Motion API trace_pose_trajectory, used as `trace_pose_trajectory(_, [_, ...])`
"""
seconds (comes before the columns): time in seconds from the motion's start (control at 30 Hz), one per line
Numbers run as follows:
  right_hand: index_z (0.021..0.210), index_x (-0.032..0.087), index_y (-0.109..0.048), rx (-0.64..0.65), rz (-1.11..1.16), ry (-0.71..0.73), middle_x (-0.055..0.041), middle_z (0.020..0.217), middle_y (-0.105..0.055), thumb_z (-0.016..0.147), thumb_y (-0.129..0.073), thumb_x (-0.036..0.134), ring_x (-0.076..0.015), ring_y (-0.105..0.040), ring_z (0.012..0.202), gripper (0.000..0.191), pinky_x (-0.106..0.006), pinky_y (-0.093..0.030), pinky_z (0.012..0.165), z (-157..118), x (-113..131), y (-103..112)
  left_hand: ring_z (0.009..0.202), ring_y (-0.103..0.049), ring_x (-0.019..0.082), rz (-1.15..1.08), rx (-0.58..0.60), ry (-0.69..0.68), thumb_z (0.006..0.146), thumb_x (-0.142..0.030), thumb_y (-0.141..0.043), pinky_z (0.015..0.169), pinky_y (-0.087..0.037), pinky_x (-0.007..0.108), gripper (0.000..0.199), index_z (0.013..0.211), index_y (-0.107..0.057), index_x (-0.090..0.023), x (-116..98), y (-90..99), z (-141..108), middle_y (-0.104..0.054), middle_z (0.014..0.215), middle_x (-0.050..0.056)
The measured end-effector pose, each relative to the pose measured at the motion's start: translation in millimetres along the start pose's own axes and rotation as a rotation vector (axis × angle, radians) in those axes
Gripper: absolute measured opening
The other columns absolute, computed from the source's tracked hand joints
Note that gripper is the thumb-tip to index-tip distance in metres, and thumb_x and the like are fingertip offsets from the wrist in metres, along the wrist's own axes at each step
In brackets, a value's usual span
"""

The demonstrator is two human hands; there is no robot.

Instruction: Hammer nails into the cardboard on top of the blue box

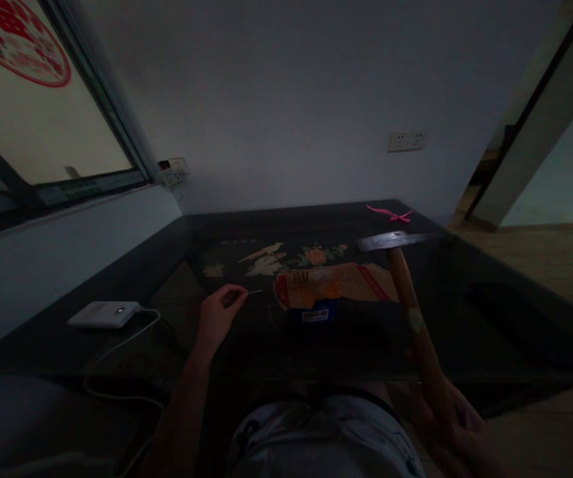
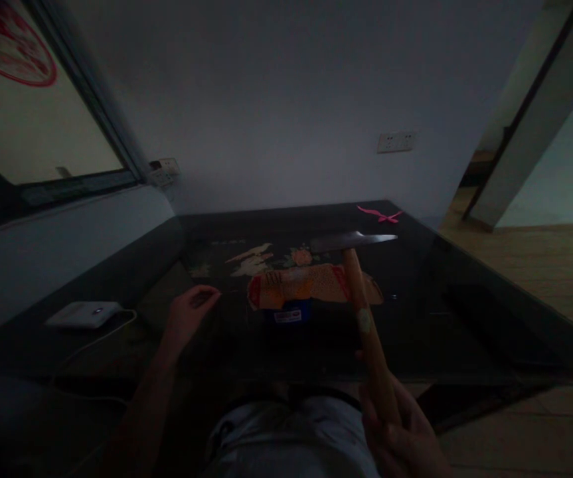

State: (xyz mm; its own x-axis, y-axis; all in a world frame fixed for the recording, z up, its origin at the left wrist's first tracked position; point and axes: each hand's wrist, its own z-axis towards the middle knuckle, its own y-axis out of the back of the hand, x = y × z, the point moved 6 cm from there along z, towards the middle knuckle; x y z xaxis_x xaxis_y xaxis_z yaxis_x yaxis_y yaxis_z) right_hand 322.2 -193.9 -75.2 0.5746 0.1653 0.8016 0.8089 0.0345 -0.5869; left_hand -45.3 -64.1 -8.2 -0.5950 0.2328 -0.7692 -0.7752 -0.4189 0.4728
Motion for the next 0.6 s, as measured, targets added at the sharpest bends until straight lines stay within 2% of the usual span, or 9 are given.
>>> trace_pose_trajectory(0.07, [0.12,0.037,-0.057,0.027,0.007,0.012,0.0071,0.06,-0.054,0.055,-0.085,0.045,0.0002,-0.036,0.026,0.07,-0.01,-0.028,0.027,1,-4,-2,0.076,-0.067,0.019,-0.104,-0.034,-0.007,0.07,-0.036,-0.064,0.075,-0.054,0.03,0.019,0.077,-0.066,-0.017,-11,-1.5,4,-0.071,0.078,0.004])
trace_pose_trajectory(0.17, [0.119,0.035,-0.057,0.071,0.016,0.008,0.0052,0.064,-0.058,0.061,-0.083,0.041,0.0009,-0.036,0.028,0.063,-0.01,-0.027,0.028,2,-11,-5,0.076,-0.067,0.019,-0.239,-0.11,0.006,0.067,-0.032,-0.069,0.076,-0.054,0.03,0.017,0.075,-0.066,-0.017,-27,-3.4,9,-0.071,0.078,0.004])
trace_pose_trajectory(0.3, [0.114,0.035,-0.06,0.146,0.09,-0.078,0.0063,0.061,-0.056,0.06,-0.084,0.039,0.0013,-0.034,0.031,0.059,-0.009,-0.025,0.031,0,-26,-14,0.078,-0.068,0.019,-0.428,-0.17,0.0,0.064,-0.028,-0.073,0.077,-0.054,0.03,0.019,0.075,-0.063,-0.016,-43,-13.8,18,-0.07,0.076,0.003])
trace_pose_trajectory(0.47, [0.108,0.035,-0.06,0.197,0.168,-0.2,0.0069,0.062,-0.055,0.057,-0.086,0.041,0.0029,-0.023,0.035,0.057,-0.008,-0.023,0.033,-2,-40,-27,0.081,-0.07,0.019,-0.65,-0.053,-0.07,0.069,-0.025,-0.069,0.08,-0.054,0.032,0.017,0.079,-0.058,-0.017,-67,-45.3,35,-0.069,0.077,0.002])
trace_pose_trajectory(0.6, [0.106,0.036,-0.057,0.224,0.141,-0.195,0.0122,0.047,-0.042,0.063,-0.077,0.055,0.0018,-0.012,0.033,0.05,-0.008,-0.02,0.03,1,-37,-30,0.08,-0.069,0.017,-0.546,0.065,-0.142,0.075,-0.024,-0.063,0.076,-0.055,0.03,0.015,0.087,-0.058,-0.017,-94,-74.9,39,-0.068,0.084,0.004])
